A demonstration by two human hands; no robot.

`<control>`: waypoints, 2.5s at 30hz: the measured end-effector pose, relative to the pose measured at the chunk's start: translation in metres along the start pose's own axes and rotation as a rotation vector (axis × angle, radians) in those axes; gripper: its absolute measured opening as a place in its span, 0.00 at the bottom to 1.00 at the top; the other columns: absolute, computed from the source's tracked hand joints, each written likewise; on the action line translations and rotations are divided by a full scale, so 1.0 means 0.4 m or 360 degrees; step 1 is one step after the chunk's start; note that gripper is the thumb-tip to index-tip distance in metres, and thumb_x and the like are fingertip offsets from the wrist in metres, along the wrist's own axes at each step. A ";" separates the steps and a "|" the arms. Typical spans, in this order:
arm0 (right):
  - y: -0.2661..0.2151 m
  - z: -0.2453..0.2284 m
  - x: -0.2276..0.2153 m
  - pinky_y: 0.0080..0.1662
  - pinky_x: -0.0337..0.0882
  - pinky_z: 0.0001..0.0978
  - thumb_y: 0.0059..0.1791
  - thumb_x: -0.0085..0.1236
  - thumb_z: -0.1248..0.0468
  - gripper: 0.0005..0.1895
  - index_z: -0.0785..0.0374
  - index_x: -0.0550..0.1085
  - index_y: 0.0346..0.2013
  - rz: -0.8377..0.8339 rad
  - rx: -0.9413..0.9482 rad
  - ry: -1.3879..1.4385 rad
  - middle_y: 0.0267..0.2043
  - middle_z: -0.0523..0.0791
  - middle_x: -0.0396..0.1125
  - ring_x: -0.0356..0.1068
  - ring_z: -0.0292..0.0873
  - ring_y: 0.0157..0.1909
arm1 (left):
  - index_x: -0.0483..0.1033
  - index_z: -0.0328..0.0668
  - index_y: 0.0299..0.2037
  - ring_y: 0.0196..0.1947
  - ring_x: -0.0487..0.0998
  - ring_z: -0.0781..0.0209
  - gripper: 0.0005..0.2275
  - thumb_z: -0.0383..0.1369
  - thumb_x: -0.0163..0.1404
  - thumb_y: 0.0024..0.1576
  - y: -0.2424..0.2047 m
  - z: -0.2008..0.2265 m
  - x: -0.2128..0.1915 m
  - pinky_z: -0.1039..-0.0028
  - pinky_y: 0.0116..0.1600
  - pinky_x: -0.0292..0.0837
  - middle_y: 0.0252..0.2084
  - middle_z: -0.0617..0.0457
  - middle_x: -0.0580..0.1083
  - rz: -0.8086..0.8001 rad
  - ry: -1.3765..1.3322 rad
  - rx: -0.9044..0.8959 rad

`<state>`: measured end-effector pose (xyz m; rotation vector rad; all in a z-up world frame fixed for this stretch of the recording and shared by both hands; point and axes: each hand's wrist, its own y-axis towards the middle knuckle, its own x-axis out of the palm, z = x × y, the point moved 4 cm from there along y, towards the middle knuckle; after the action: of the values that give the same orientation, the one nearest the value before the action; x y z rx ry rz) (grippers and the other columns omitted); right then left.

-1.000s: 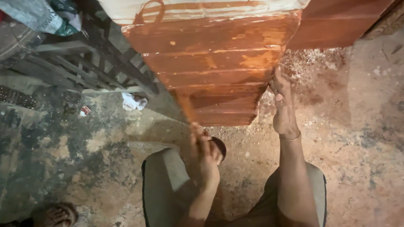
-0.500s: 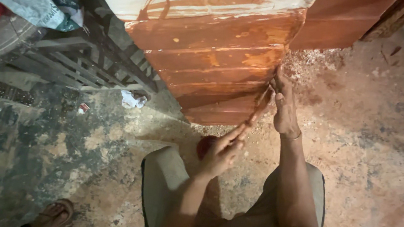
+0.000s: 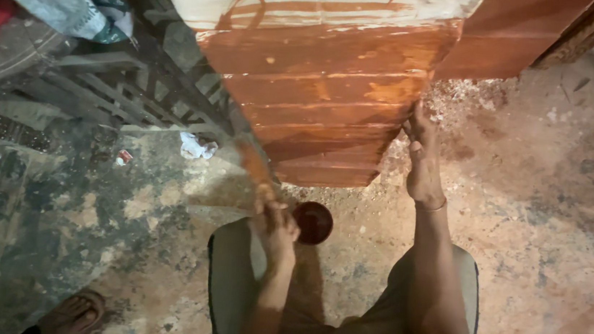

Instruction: The person paints the lower section of a wooden furniture piece with reddish-brown paint using a brush. They repeatedly dip the brush into a small container and apply paint to the grooved surface.

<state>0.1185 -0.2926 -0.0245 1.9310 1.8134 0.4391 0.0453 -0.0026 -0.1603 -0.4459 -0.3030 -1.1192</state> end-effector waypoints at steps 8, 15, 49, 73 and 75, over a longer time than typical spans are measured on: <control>-0.006 0.016 -0.002 0.79 0.49 0.53 0.61 0.35 0.38 0.43 0.71 0.48 0.77 0.0070 -0.0029 -0.0019 0.81 0.56 0.43 0.44 0.55 0.83 | 0.51 0.47 0.75 0.31 0.66 0.70 0.21 0.36 0.37 0.72 -0.119 -0.107 0.167 0.80 0.29 0.72 0.66 0.54 0.64 -0.1486 0.0301 0.0365; -0.012 0.026 -0.003 0.79 0.53 0.53 0.59 0.34 0.38 0.46 0.68 0.48 0.81 0.0104 0.0109 -0.0097 0.70 0.54 0.51 0.51 0.52 0.76 | 0.57 0.49 0.74 0.18 0.60 0.77 0.24 0.40 0.41 0.67 -0.059 -0.048 0.086 0.85 0.19 0.58 0.38 0.58 0.69 -0.0347 -0.0028 -0.0231; 0.000 0.019 -0.002 0.78 0.56 0.52 0.61 0.36 0.39 0.41 0.69 0.52 0.76 0.0127 -0.0094 -0.0016 0.79 0.55 0.49 0.51 0.56 0.81 | 0.62 0.56 0.70 0.15 0.63 0.71 0.20 0.39 0.42 0.67 0.074 -0.117 -0.017 0.77 0.17 0.58 0.27 0.58 0.67 0.0025 0.0374 -0.0538; -0.012 0.040 -0.004 0.77 0.54 0.53 0.60 0.40 0.38 0.43 0.70 0.50 0.75 0.0193 0.0014 -0.0002 0.81 0.58 0.44 0.47 0.58 0.82 | 0.61 0.36 0.73 0.60 0.76 0.46 0.23 0.25 0.44 0.66 -0.128 0.335 0.158 0.63 0.62 0.73 0.62 0.40 0.72 -0.0549 0.1208 0.0981; -0.016 0.041 -0.004 0.77 0.54 0.53 0.60 0.41 0.38 0.43 0.70 0.50 0.75 0.0187 -0.0002 0.0034 0.80 0.59 0.45 0.48 0.59 0.81 | 0.60 0.35 0.72 0.58 0.77 0.44 0.23 0.24 0.44 0.66 -0.154 0.409 0.169 0.62 0.59 0.73 0.61 0.39 0.73 -0.0536 0.1223 0.1079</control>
<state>0.1214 -0.2960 -0.0419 2.0466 1.7177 0.5009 0.0150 0.0015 0.0247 0.6552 -0.0595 -1.3438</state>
